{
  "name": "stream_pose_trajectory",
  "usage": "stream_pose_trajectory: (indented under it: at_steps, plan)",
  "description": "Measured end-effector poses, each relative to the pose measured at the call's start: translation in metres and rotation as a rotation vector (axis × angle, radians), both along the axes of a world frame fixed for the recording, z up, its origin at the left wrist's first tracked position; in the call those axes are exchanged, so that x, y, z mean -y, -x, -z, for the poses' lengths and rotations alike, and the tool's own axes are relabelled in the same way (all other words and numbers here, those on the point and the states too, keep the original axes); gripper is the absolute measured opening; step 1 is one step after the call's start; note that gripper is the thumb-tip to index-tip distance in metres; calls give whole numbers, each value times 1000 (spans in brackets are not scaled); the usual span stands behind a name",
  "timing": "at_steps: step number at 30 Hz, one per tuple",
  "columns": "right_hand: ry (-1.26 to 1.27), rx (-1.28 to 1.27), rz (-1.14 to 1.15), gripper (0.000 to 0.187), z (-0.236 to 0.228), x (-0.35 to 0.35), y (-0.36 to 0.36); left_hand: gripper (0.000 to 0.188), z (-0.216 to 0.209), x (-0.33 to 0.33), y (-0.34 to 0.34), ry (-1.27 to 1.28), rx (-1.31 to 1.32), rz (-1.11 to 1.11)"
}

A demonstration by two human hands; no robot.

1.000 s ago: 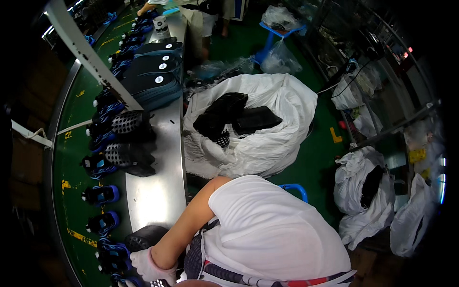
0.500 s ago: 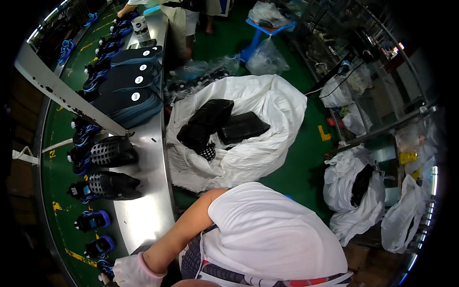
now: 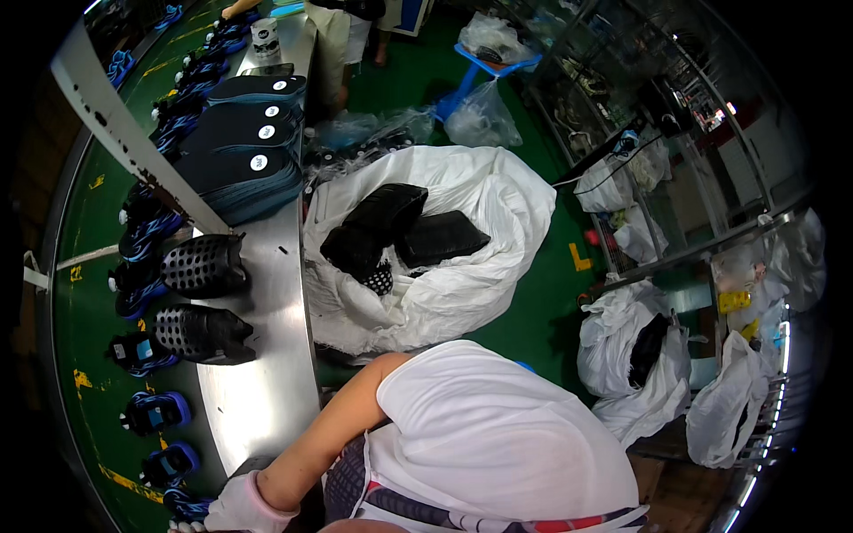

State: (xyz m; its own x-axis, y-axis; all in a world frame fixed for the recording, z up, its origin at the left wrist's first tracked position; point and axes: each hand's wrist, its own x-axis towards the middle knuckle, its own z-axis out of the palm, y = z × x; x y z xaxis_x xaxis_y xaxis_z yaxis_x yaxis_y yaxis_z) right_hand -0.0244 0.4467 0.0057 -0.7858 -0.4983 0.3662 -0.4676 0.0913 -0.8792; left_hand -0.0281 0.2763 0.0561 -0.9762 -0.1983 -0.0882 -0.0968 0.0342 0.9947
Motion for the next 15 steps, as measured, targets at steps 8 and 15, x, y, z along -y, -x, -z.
stream_pose_trajectory:
  at_steps: [8,15]
  plan:
    - [-48,37,28,55,-10,41,-18,57,-2,8,-20,-2,-77,-35]
    - [-152,-4,62,49,-8,70,-39,58,0,18,-49,-11,-140,-65]
